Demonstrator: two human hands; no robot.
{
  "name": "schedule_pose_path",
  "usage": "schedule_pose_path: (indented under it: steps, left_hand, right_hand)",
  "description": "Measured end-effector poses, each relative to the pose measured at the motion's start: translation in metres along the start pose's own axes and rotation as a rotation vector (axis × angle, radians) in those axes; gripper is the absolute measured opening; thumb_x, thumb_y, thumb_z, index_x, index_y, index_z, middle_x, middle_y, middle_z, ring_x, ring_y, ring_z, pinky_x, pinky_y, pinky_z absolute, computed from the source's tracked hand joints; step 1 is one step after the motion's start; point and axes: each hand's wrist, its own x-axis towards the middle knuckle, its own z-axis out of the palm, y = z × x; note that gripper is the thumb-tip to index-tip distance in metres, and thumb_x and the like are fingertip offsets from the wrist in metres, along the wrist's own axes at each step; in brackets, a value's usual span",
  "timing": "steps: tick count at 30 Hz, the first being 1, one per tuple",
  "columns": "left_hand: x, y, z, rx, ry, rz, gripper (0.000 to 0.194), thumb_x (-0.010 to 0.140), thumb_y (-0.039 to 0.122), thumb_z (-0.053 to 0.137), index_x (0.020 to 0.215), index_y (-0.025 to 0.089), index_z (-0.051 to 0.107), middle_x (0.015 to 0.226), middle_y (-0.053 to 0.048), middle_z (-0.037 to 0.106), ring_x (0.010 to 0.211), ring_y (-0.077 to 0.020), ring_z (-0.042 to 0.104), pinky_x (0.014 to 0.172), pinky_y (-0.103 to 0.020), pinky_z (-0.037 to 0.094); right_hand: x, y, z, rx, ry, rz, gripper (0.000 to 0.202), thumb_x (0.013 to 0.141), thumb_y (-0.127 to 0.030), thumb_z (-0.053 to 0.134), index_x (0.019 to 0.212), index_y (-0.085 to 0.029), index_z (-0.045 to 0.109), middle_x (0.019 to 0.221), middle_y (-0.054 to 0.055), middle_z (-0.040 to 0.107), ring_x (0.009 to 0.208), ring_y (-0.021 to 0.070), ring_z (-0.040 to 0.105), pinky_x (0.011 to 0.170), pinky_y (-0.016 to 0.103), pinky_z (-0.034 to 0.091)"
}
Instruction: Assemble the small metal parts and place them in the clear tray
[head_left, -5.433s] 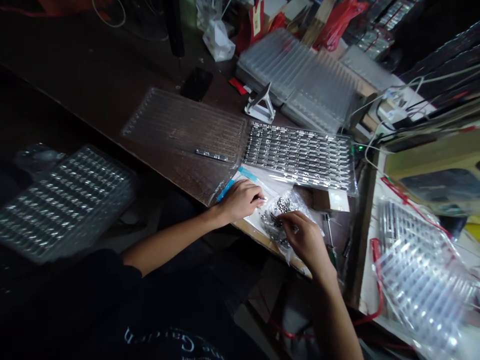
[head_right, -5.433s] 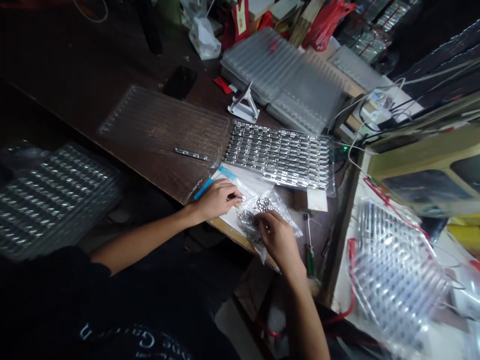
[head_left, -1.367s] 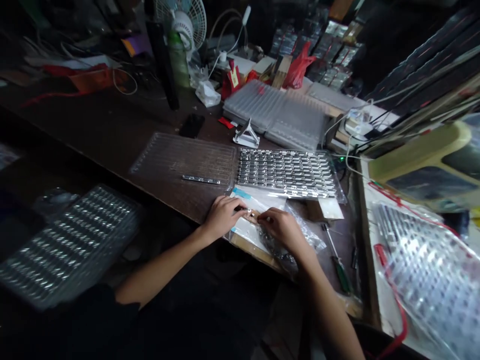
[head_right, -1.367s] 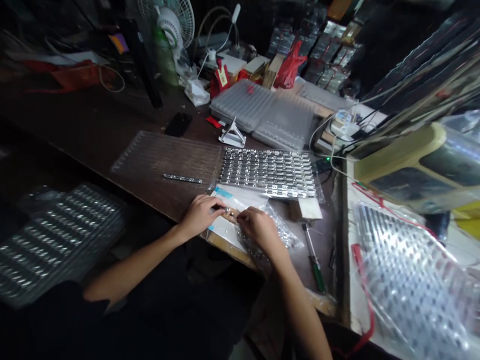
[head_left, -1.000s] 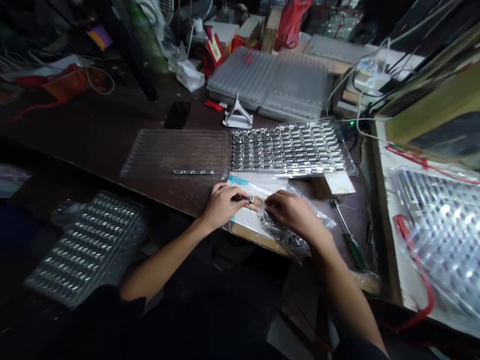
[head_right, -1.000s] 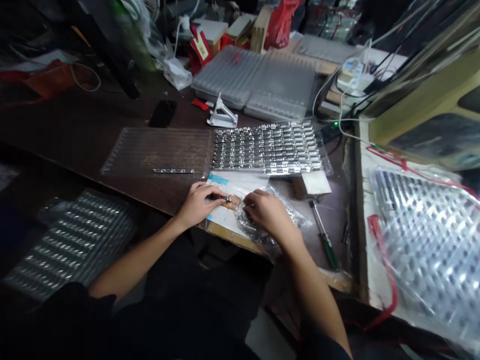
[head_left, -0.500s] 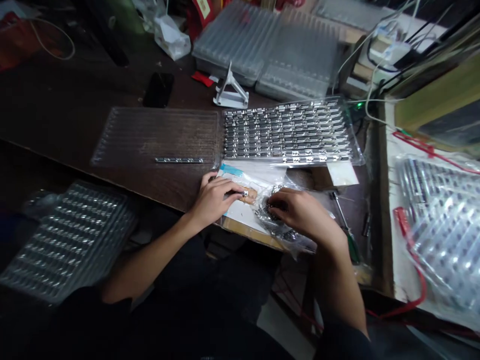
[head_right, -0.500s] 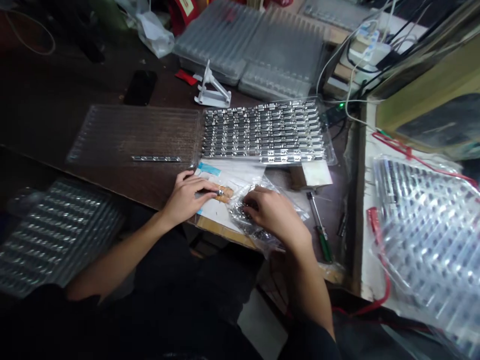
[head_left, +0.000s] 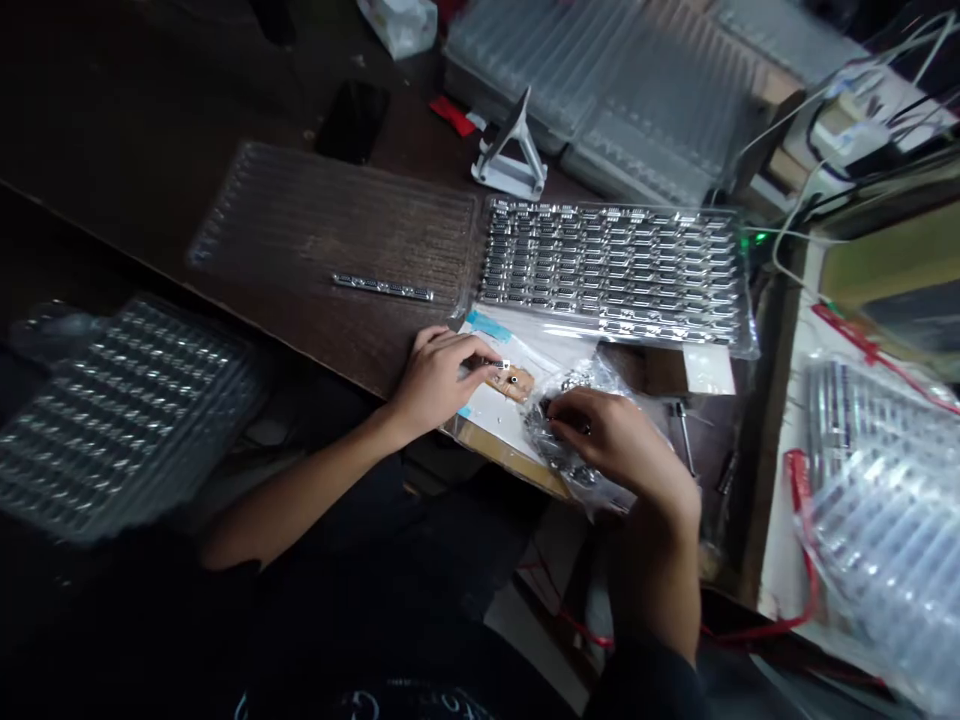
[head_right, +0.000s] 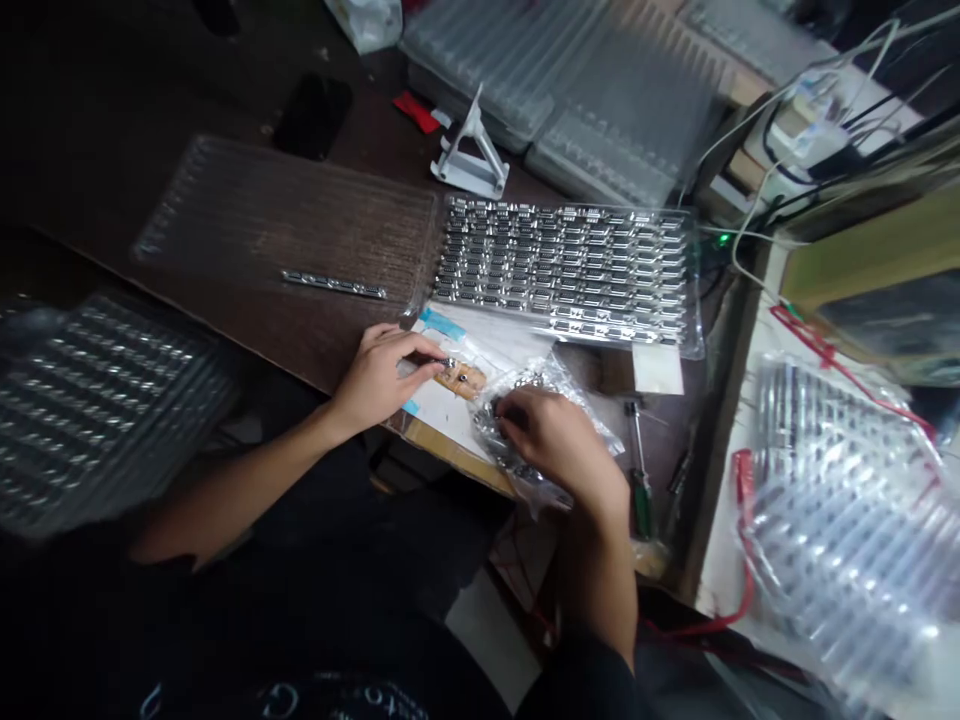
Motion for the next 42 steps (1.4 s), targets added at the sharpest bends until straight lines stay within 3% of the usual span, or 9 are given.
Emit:
schedule_pose_path:
  steps: [4, 10, 18, 22, 25, 30, 33, 37, 42]
  left_hand:
    - [-0.002, 0.0, 0.003, 0.01, -0.015, -0.01, 0.003, 0.086, 0.021, 0.069, 0.087, 0.023, 0.067, 0.095, 0.003, 0.076, 0.092, -0.0172, 0.067, 0.103, -0.038, 0.033]
    - [-0.002, 0.001, 0.003, -0.008, -0.009, -0.026, 0.003, 0.086, 0.022, 0.069, 0.088, 0.022, 0.067, 0.095, 0.003, 0.075, 0.092, -0.0171, 0.066, 0.105, -0.039, 0.031]
    - [-0.002, 0.001, 0.003, -0.023, -0.032, -0.033, 0.004, 0.086, 0.024, 0.069, 0.09, 0.024, 0.067, 0.094, 0.003, 0.075, 0.092, -0.0174, 0.066, 0.106, -0.04, 0.028]
    - [-0.001, 0.001, 0.002, -0.017, -0.018, -0.045, 0.002, 0.087, 0.023, 0.068, 0.089, 0.024, 0.067, 0.094, 0.003, 0.075, 0.092, -0.0176, 0.066, 0.106, -0.04, 0.028]
    - [-0.001, 0.001, 0.002, -0.021, -0.007, -0.043, 0.003, 0.087, 0.023, 0.068, 0.089, 0.023, 0.067, 0.094, 0.003, 0.075, 0.091, -0.0172, 0.066, 0.106, -0.04, 0.028]
    - [-0.001, 0.001, 0.001, -0.034, 0.008, -0.043, 0.004, 0.087, 0.024, 0.069, 0.09, 0.023, 0.066, 0.092, 0.003, 0.074, 0.088, -0.0163, 0.066, 0.105, -0.04, 0.029]
    - [0.0, 0.003, 0.0, -0.032, 0.009, -0.041, 0.002, 0.088, 0.024, 0.067, 0.089, 0.024, 0.066, 0.093, 0.003, 0.075, 0.089, -0.0164, 0.066, 0.105, -0.04, 0.029]
    - [0.004, 0.011, 0.003, -0.053, -0.014, 0.003, 0.001, 0.089, 0.024, 0.066, 0.087, 0.023, 0.065, 0.095, 0.002, 0.075, 0.093, -0.017, 0.066, 0.101, -0.038, 0.033]
    - [0.008, 0.02, 0.016, -0.098, -0.087, 0.095, 0.007, 0.083, 0.023, 0.073, 0.084, 0.022, 0.066, 0.088, 0.002, 0.074, 0.091, -0.0186, 0.065, 0.094, -0.037, 0.038]
  right_hand:
    - [-0.003, 0.001, -0.004, 0.06, 0.022, -0.004, 0.012, 0.087, -0.021, 0.058, 0.086, -0.021, 0.07, 0.082, 0.003, 0.074, 0.071, 0.0169, 0.066, 0.067, 0.028, 0.047]
    - [0.013, -0.011, 0.01, 0.144, 0.354, -0.041, 0.016, 0.092, -0.024, 0.057, 0.093, -0.02, 0.073, 0.091, 0.006, 0.076, 0.082, 0.0195, 0.07, 0.075, 0.03, 0.052]
    - [0.032, -0.029, 0.036, 0.041, 0.364, -0.168, 0.023, 0.095, -0.02, 0.051, 0.107, -0.022, 0.071, 0.1, 0.008, 0.071, 0.086, 0.0201, 0.068, 0.076, 0.031, 0.053]
    - [0.028, -0.033, 0.036, -0.141, 0.293, -0.14, 0.034, 0.095, -0.013, 0.043, 0.113, -0.022, 0.071, 0.106, 0.01, 0.07, 0.09, 0.0234, 0.067, 0.077, 0.033, 0.053]
    - [0.029, -0.029, 0.031, -0.05, 0.256, -0.173, 0.036, 0.095, -0.014, 0.044, 0.117, -0.025, 0.07, 0.108, 0.007, 0.071, 0.09, 0.0208, 0.069, 0.078, 0.03, 0.054]
    - [0.039, -0.021, 0.025, -0.174, 0.429, -0.014, 0.042, 0.098, -0.025, 0.042, 0.137, -0.015, 0.056, 0.132, 0.015, 0.063, 0.111, 0.0292, 0.063, 0.092, 0.042, 0.052]
    - [0.044, -0.023, 0.028, -0.309, 0.376, -0.017, 0.047, 0.098, -0.02, 0.039, 0.143, -0.013, 0.049, 0.142, 0.016, 0.056, 0.117, 0.0315, 0.058, 0.095, 0.046, 0.05]
    - [0.043, -0.022, 0.033, -0.298, 0.355, -0.068, 0.041, 0.096, -0.014, 0.041, 0.132, -0.016, 0.06, 0.138, 0.012, 0.06, 0.11, 0.0297, 0.059, 0.091, 0.043, 0.051]
    - [0.036, -0.013, 0.036, -0.215, 0.41, -0.012, 0.034, 0.091, -0.009, 0.043, 0.107, -0.019, 0.072, 0.107, 0.01, 0.073, 0.091, 0.0243, 0.065, 0.075, 0.033, 0.051]
